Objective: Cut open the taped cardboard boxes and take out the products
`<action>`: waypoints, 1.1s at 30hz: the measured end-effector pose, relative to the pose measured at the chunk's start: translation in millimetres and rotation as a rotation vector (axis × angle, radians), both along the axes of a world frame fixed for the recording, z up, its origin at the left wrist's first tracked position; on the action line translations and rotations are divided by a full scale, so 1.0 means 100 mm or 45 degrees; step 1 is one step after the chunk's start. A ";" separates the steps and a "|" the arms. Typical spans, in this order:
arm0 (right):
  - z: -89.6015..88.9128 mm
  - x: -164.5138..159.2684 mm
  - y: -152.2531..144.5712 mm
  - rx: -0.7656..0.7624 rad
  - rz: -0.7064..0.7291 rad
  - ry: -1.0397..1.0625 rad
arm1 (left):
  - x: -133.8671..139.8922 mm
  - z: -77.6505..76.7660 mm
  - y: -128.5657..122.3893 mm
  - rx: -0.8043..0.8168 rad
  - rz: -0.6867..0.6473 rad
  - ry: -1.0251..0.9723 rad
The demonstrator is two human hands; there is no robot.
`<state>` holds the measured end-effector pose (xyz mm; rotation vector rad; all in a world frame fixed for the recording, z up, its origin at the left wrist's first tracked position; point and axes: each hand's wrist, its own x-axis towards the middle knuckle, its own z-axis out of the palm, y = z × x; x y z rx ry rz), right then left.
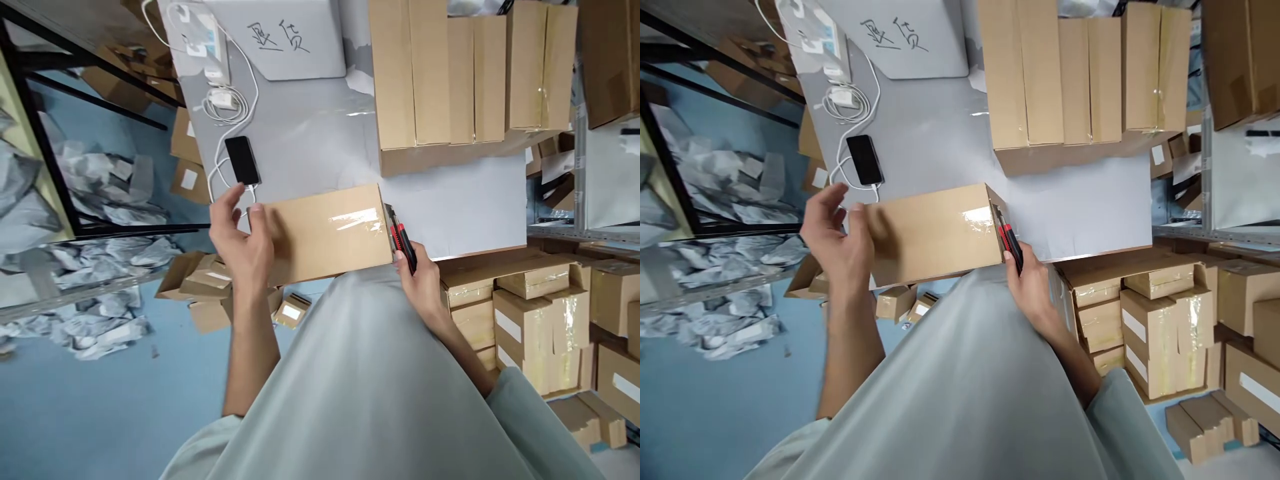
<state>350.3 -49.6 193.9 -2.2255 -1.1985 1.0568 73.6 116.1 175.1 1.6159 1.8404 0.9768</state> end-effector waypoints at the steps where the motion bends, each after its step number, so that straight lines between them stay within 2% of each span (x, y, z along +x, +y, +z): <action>1: -0.01 0.01 -0.01 -0.005 -0.006 0.014 | 0.16 0.10 0.03 0.015 -0.106 -0.005; 3: -0.01 0.03 -0.04 -0.007 -0.034 0.024 | 0.50 0.27 0.10 -0.004 -0.394 -0.033; 5: 0.00 0.04 -0.07 -0.003 -0.079 0.031 | 0.83 0.37 0.18 -0.066 -0.653 -0.055; 7: 0.02 0.05 -0.11 0.003 -0.129 0.047 | 1.08 0.37 0.26 -0.150 -0.800 -0.036; 10: 0.07 0.05 -0.17 0.031 -0.192 0.080 | 1.25 0.25 0.39 -0.263 -0.906 0.012; 14: 0.16 0.03 -0.25 0.070 -0.233 0.113 | 1.26 0.06 0.51 -0.403 -0.996 -0.094; 17: 0.26 -0.03 -0.26 0.062 -0.216 0.087 | 1.24 -0.03 0.53 -0.445 -1.005 -0.156; 21: 0.38 -0.16 -0.16 0.060 -0.079 -0.022 | 1.25 -0.04 0.53 -0.428 -1.037 -0.117; 25: 0.43 -0.29 -0.01 0.075 0.034 -0.209 | 1.26 -0.05 0.52 -0.411 -1.051 -0.128; 33: 0.50 -0.39 0.15 -0.061 0.069 -0.318 | 1.28 -0.11 0.50 -0.362 -1.050 -0.164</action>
